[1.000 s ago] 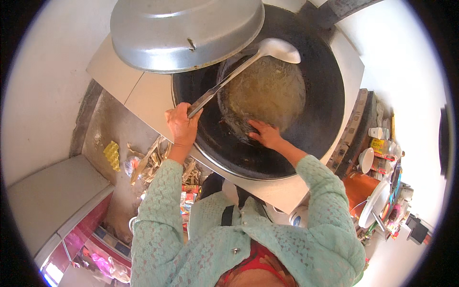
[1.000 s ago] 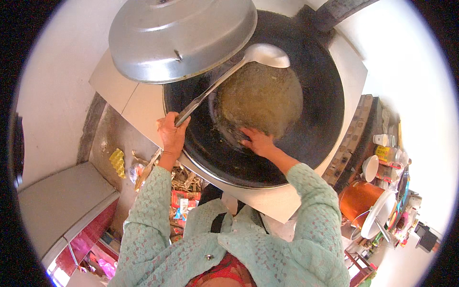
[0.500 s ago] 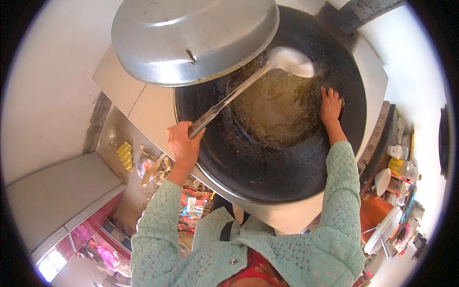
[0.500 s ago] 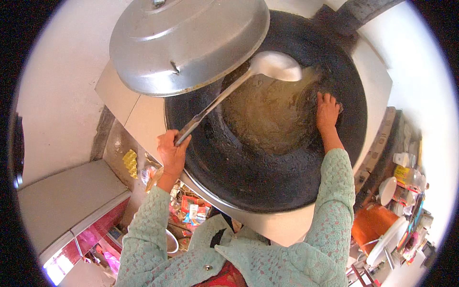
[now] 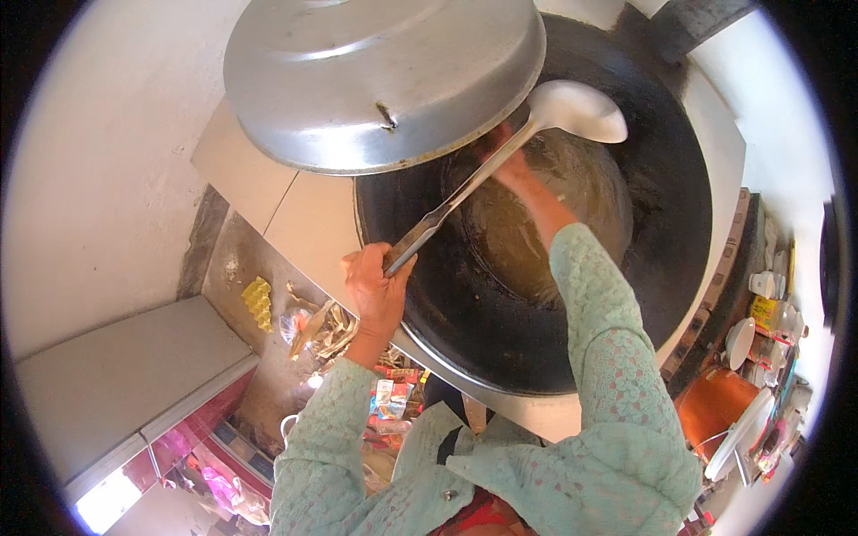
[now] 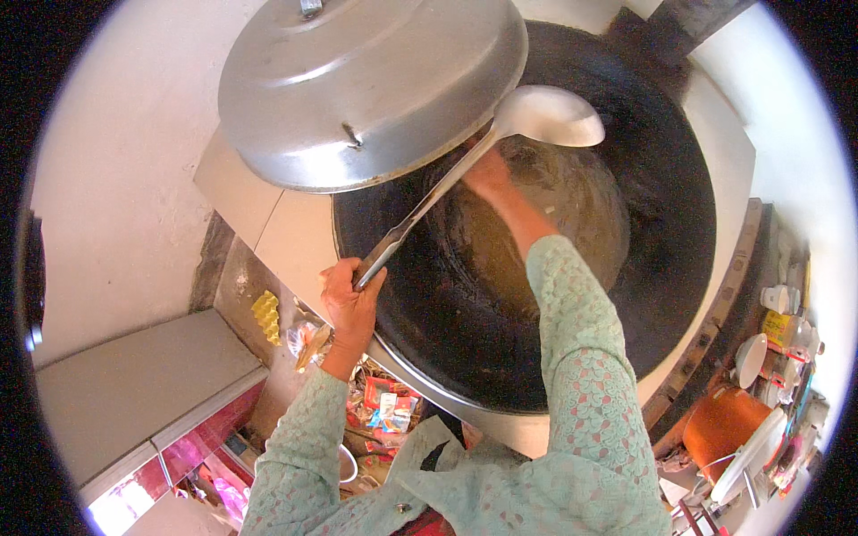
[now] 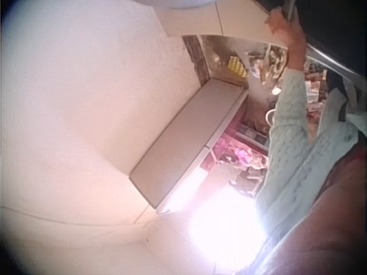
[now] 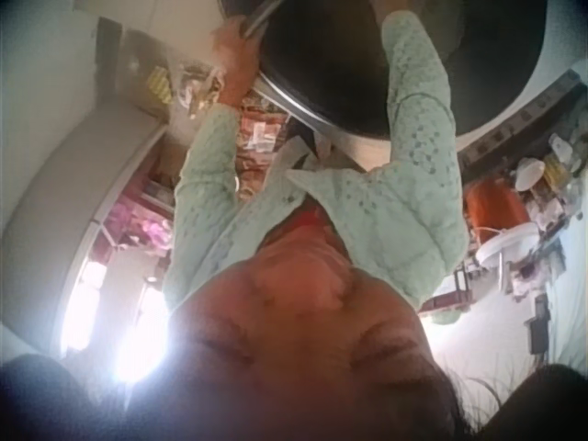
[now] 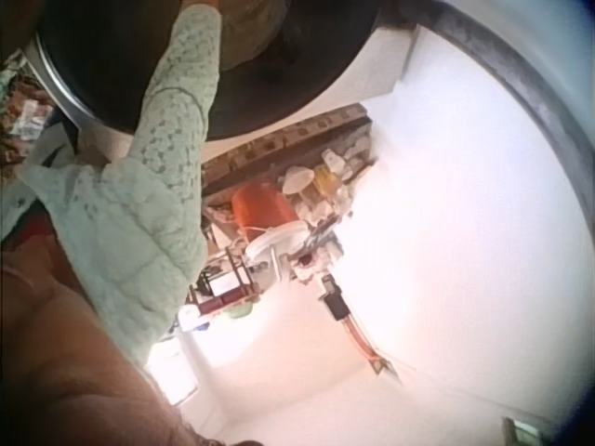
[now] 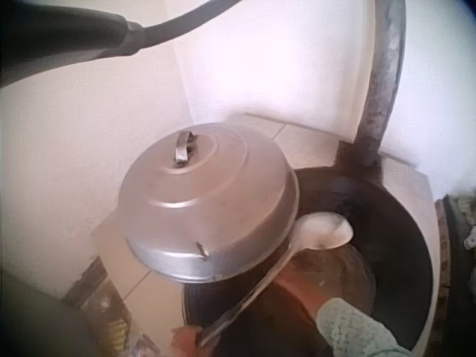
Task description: The person slices a cucumber on a wooden cutting board using a cleaver. They then transfer the sliced cucumber into a bowl and move to a wok to stir the contents with a ladle.
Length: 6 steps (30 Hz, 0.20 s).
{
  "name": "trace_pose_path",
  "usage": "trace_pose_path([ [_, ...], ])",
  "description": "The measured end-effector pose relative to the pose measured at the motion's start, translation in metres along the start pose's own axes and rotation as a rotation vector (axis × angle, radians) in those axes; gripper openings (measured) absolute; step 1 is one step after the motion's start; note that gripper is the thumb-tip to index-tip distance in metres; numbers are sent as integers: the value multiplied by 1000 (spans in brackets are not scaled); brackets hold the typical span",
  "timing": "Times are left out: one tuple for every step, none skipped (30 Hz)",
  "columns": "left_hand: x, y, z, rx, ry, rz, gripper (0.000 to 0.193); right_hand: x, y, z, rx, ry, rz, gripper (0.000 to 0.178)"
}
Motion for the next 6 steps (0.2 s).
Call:
trace_pose_path([
  [0,3,2,9,0,-10,27,-33,5,21,-90,11,-24,55],
  [0,1,0,2,-15,-8,27,-49,10,41,-176,-51,-96,57],
  [0,0,0,-6,-26,-11,27,-63,12,63,-265,-111,-173,60],
  [-2,-2,-1,-4,-57,-7,28,-74,13,85,-335,-103,-160,61],
  [-5,-4,-2,-7,-54,-3,29,-81,14,109,-407,-99,-149,62],
  [-7,-5,-2,-10,-43,-5,29,-86,16,132,-394,-39,-129,64],
])
Point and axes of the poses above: each hand's wrist, its own z-axis away from the middle knuckle, its own y-axis out of the back of the hand, x = y × z, the point moved 6 cm from there along -z, towards the middle knuckle, and after that the axes turned 2 degrees about z, right-handed, at the moved point
